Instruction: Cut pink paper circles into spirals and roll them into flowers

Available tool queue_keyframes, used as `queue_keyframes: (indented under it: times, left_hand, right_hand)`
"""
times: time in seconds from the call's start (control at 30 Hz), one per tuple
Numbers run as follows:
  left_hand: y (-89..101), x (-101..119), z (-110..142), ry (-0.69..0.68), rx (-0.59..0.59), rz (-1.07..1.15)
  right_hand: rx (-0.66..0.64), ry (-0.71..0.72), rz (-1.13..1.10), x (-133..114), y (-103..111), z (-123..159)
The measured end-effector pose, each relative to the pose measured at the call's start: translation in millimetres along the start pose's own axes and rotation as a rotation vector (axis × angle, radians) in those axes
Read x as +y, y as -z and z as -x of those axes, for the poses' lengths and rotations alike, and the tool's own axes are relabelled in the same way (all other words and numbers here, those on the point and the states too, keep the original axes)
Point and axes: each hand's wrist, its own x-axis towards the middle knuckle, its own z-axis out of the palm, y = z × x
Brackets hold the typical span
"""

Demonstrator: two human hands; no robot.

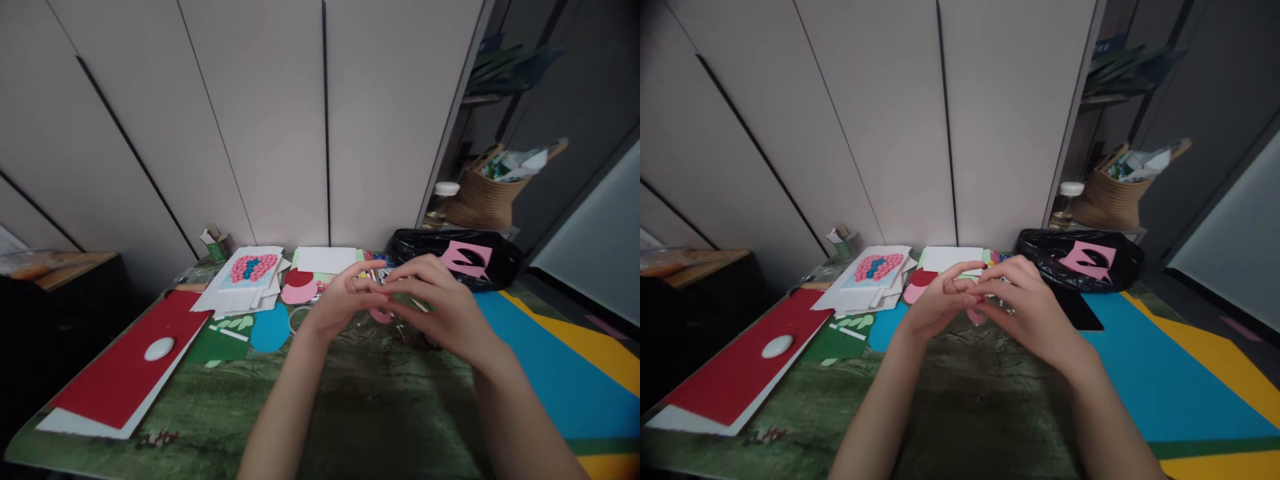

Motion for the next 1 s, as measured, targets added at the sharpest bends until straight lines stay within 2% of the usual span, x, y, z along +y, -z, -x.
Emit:
queue_keyframes:
  times: [0.1,0.2,0.33,0.53,0.7,0.83,0.93,1.0]
  left_hand:
    - [-12.2,-6.5,-2.6,-0.058,0.086,0.226]
    - [-18.0,-8.1,-2.7,-0.063,0.109,0.314]
    - [-14.3,-3.6,-1.8,-0.056,0.11,0.22]
    - [-2.3,1.6,0.3,0.0,-0.009,0.075]
    - [4.8,4.4,5.2,0.003,-0.11,-0.038]
    - [10.4,8.7,8.6,0.01,-0.173,-0.231]
    - [12.6,10.8,8.9,0.004,-0.174,-0.317]
    - [11.0,10.1,7.5,0.008,-0.153,-0.244]
  right_hand:
    - [0.188,0.024,0.119,-0.4,-5.7,-1.2]
    - [0.268,0.019,0.163,-3.1,-9.0,-2.4]
    - [0.195,0.002,0.107,-6.0,-5.5,-2.4]
    - [0.09,0.024,0.046,-5.7,1.5,0.0]
    - [-0.092,-0.002,-0.02,-8.1,4.9,1.4]
    - [-0.216,-0.018,-0.062,-11.1,7.3,1.7]
    - [-0.238,-0.017,-0.058,-11.9,7.7,1.4]
    - [-0.205,-0.01,-0.032,-10.6,6.7,1.1]
